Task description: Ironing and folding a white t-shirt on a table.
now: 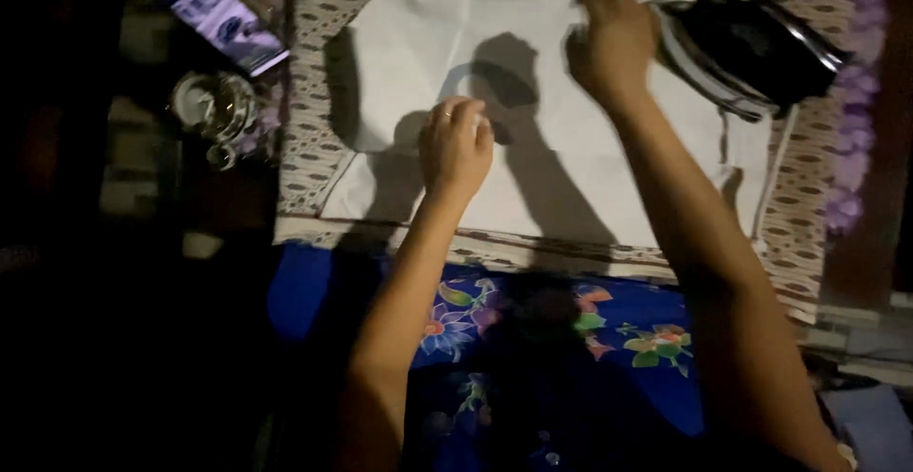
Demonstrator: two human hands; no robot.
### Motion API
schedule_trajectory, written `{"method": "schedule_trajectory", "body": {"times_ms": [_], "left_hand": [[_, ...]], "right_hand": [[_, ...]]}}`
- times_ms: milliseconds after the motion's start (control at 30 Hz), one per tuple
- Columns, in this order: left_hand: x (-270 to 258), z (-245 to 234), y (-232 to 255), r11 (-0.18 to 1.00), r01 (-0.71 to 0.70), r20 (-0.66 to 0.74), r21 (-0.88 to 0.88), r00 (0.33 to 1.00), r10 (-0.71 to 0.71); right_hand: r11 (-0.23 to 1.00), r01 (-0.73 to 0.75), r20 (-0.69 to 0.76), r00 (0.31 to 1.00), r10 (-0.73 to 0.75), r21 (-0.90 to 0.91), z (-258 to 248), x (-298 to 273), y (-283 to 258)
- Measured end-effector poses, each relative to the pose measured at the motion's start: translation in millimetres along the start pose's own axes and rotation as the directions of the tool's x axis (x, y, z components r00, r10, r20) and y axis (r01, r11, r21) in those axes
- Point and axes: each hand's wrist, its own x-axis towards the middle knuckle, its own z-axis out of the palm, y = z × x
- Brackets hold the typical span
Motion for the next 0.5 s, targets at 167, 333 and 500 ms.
{"method": "schedule_trajectory", "body": {"times_ms": [167,333,500], "left_hand": [[-11,-54,-53,0.992,0.121,-0.261,-0.038,0.957,-0.126],[-33,-54,-101,0.981,0.182,-0.325,-0.068,0.926,-0.194],[-45,-39,-122,0.945,0.236,-0.262,-0.226,0.920,-0.292]], "right_hand": [[0.865,-0.239,0.369,0.927,0.069,0.440,87,42,-119],[0.895,-0.329,0.496,0.856,0.148,0.300,167,91,-149],[0.943,-0.244,0.532,0.842,0.090,0.228,193,130,-165]]}}
